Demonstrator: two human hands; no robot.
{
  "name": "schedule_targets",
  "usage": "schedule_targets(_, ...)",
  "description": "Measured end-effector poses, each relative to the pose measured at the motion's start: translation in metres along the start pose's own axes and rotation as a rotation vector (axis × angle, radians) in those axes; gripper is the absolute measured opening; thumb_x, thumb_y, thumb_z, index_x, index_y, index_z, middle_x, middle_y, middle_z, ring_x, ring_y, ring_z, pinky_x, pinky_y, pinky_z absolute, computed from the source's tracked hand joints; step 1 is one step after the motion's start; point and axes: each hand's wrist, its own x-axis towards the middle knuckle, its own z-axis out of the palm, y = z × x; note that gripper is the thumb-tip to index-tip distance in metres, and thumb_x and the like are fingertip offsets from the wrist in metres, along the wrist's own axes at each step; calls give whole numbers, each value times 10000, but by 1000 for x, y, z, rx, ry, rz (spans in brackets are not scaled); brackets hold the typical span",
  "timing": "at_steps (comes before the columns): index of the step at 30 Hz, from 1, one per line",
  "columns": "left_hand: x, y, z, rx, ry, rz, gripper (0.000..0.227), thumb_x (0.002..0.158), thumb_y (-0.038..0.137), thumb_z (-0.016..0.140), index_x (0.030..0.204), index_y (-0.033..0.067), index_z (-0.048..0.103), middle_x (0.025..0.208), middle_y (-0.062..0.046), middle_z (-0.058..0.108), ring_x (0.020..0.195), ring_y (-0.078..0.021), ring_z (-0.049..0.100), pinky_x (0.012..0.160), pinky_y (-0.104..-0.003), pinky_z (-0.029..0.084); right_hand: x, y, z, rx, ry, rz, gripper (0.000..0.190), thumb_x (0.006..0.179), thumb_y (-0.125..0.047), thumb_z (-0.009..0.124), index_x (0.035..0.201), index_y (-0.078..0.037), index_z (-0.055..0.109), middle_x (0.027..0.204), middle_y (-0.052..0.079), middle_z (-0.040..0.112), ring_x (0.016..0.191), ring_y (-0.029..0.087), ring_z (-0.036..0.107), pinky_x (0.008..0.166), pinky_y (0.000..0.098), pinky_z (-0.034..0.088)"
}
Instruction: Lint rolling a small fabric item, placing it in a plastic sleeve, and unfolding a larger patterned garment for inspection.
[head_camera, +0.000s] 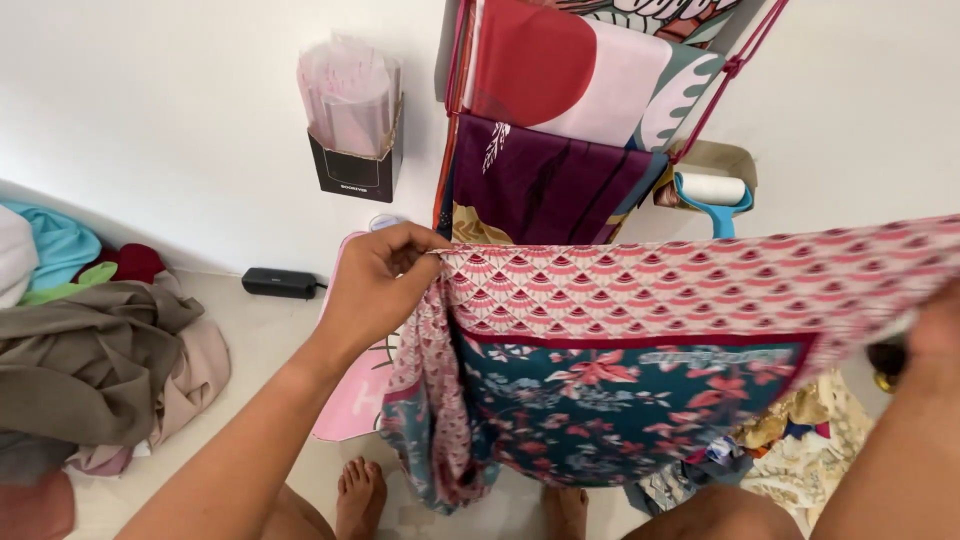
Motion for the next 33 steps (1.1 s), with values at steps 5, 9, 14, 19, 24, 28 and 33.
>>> schedule_targets(5, 4, -5, 1, -34, -46, -98, 306, 833, -54, 598, 1121, -49, 702, 773, -21, 626, 651, -65, 500, 601, -180, 416, -130, 2, 163, -193, 229, -35, 123, 956, -42, 550, 958, -155, 599, 1060, -27, 667, 991, 71, 642, 991, 188, 554)
schedule_targets(9, 4, -9, 16, 7, -117, -268, 233, 852, 1, 631, 1019, -36, 790, 727, -56, 684, 583, -66, 508, 508, -196, 400, -152, 27, 211, -368, 44, 8, 168, 951, 70, 552, 1020, -54, 643, 998, 50, 688, 838, 82, 629, 796, 156, 524)
schedule_targets(14, 2, -21, 43, -29, -202, -271, 185, 859, 20, 707, 1010, -27, 803, 769, -37, 724, 616, -48, 552, 544, -186, 456, -189, 52, 258, -428, -310, 172, 203, 912, 104, 627, 1089, 13, 669, 960, 125, 715, 759, 152, 656, 730, 256, 576)
schedule_targets(19, -3, -32, 67, -145, -192, -330, 252, 813, 29, 747, 1061, 19, 791, 817, -91, 769, 699, -83, 667, 643, -208, 527, -229, 78, 294, -319, -618, 143, 179, 800, 46, 772, 976, 63, 747, 843, 134, 736, 789, 149, 685, 723, 272, 569)
schedule_targets(24, -5, -27, 79, -157, -286, -304, 250, 817, 32, 770, 1067, 24, 759, 838, -81, 780, 743, -79, 676, 665, -191, 534, -233, 89, 311, -362, -833, 36, 120, 826, -22, 793, 928, 20, 745, 1233, 206, 668, 1166, 269, 620, 1002, 403, 502)
schedule_targets(28, -6, -38, 83, -144, -329, -231, 179, 815, 21, 802, 985, 26, 747, 812, -92, 780, 747, -103, 699, 708, -226, 572, -230, 97, 309, -369, -989, 121, 92, 846, 34, 768, 900, 30, 693, 1103, 177, 709, 1062, 249, 660, 965, 415, 523)
schedule_targets(33, -4, -27, 80, 111, -340, -160, 156, 786, 65, 780, 928, 66, 717, 757, -53, 736, 685, -132, 664, 627, -256, 548, -230, 98, 306, -553, -1037, 94, 84, 835, 24, 745, 892, -6, 692, 835, 93, 696, 867, 177, 654, 826, 386, 543)
